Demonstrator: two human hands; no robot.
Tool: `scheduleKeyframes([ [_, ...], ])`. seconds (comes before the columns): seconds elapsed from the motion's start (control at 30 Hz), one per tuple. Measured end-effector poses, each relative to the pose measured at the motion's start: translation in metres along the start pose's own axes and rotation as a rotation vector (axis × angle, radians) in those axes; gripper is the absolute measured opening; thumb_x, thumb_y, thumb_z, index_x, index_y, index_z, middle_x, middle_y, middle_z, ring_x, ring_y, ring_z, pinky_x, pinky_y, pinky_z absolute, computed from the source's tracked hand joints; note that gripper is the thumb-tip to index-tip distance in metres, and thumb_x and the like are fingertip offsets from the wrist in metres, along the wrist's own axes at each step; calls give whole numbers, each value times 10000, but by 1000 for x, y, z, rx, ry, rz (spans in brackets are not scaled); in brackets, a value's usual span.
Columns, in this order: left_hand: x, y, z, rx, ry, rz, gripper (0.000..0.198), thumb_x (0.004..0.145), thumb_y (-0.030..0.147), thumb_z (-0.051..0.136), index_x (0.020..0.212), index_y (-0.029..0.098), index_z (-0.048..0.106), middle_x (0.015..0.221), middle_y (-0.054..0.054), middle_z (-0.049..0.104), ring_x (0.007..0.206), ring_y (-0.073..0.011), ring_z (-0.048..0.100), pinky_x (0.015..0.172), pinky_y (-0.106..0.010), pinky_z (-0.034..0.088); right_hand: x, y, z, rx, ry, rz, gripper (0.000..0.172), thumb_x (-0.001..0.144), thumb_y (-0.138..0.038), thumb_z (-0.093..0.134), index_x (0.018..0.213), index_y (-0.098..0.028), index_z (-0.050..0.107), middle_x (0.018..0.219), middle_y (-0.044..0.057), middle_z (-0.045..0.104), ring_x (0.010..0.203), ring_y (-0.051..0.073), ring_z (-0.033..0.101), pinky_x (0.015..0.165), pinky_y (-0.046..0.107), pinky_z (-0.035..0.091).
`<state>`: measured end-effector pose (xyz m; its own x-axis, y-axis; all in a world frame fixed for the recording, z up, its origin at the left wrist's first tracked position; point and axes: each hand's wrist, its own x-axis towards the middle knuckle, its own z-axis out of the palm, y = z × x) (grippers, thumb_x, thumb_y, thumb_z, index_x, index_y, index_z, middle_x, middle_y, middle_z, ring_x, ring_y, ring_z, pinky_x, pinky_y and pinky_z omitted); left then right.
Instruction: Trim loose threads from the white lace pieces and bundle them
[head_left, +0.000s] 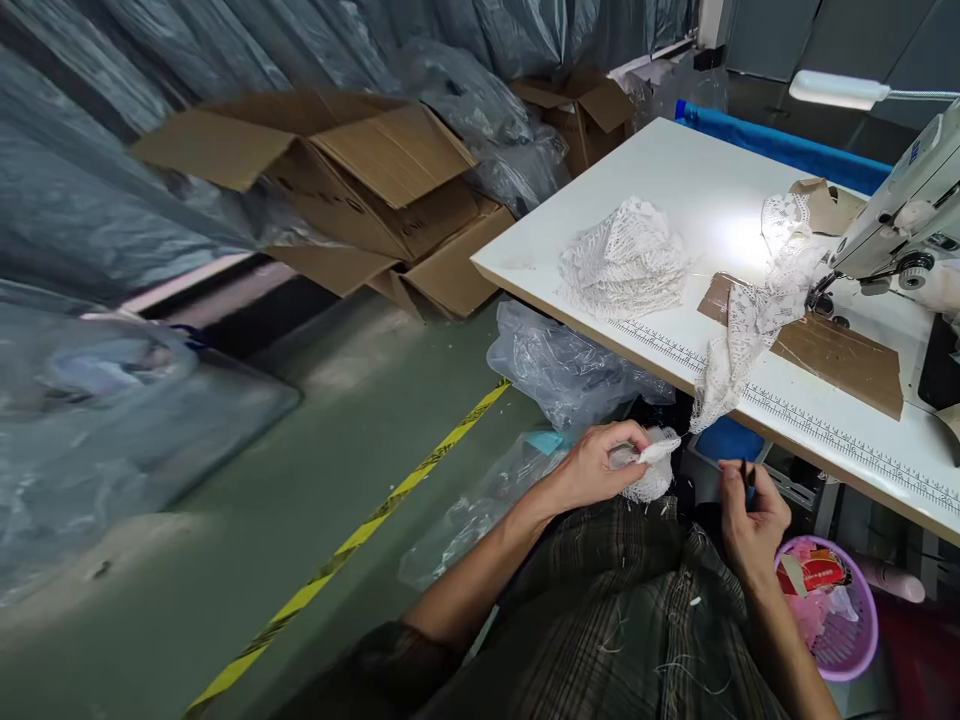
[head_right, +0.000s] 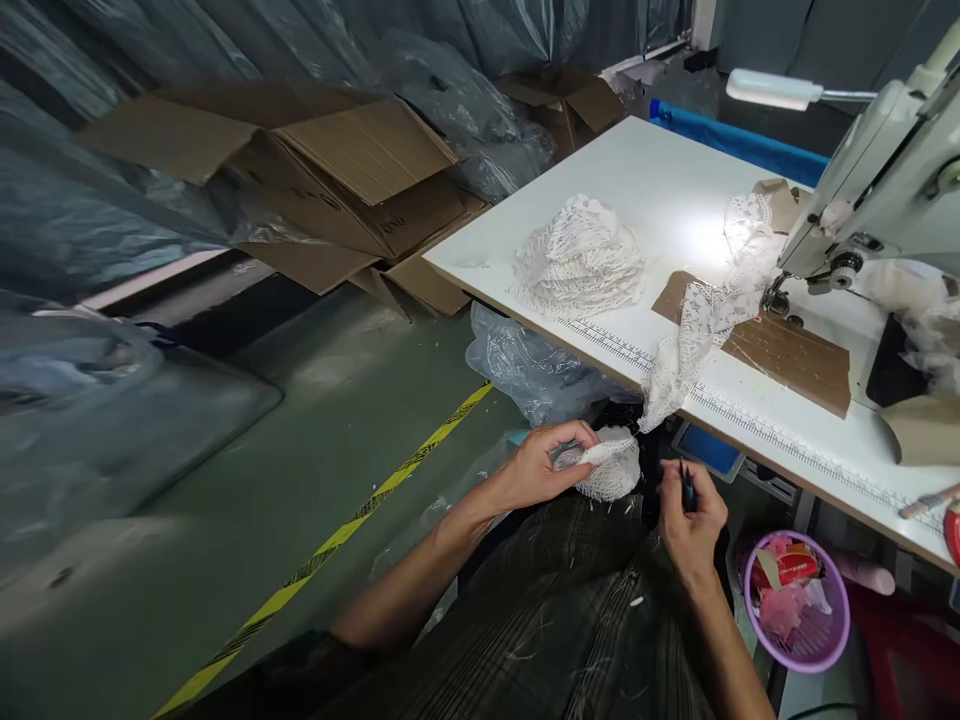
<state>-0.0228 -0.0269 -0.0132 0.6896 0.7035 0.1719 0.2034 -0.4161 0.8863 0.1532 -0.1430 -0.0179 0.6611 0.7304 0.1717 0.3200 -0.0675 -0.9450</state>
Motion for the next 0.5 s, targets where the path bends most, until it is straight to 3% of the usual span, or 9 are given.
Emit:
scheduleKeyframes([
  [0.13, -7, 6, 17, 150, -3, 279, 152, 845, 84, 555, 872, 162, 682, 811, -28, 689, 758, -131, 627, 780, -273, 465, 2, -5, 15, 67, -308, 205, 443, 808, -574, 621, 761, -148, 733, 599, 16, 623, 546, 141, 527, 529, 254, 433],
  [0.23, -9, 7, 23, 201, -87, 383, 165, 846, 119, 587, 914, 181, 725, 807, -32, 676, 760, -142, 610, 808, -302, 465, 3, -6, 18, 78, -370, 288, 427, 758, -565, 656, 752, -143, 724, 618, 15, 613, 556, 130, 490, 523, 245, 410],
  [0.3, -6, 5, 20, 105, -127, 360, 122, 833, 231, 648, 905, 178, 731, 825, -46, 662, 774, -158, 605, 808, -316, 478, 3, -7, 16, 87, -379, 305, 405, 752, -548, 657, 725, -147, 706, 611, 7, 593, 552, 122, 467, 511, 236, 391],
  [0.43, 15, -6, 12, -172, -87, 159, 367, 849, 456, 653, 1054, 155, 696, 1086, -123, 640, 1017, -235, 617, 946, -383, 474, 1, -8, 9, 93, -413, 281, 376, 781, -520, 641, 710, -153, 684, 594, -9, 550, 537, 107, 426, 504, 227, 372],
  [0.5, 26, -12, 16, -315, -152, 87, 482, 825, 546, 665, 1095, 147, 668, 1178, -141, 623, 1117, -261, 595, 1005, -401, 452, -1, -9, 5, 88, -421, 266, 349, 790, -498, 647, 725, -156, 680, 613, -7, 562, 551, 109, 440, 518, 226, 388],
])
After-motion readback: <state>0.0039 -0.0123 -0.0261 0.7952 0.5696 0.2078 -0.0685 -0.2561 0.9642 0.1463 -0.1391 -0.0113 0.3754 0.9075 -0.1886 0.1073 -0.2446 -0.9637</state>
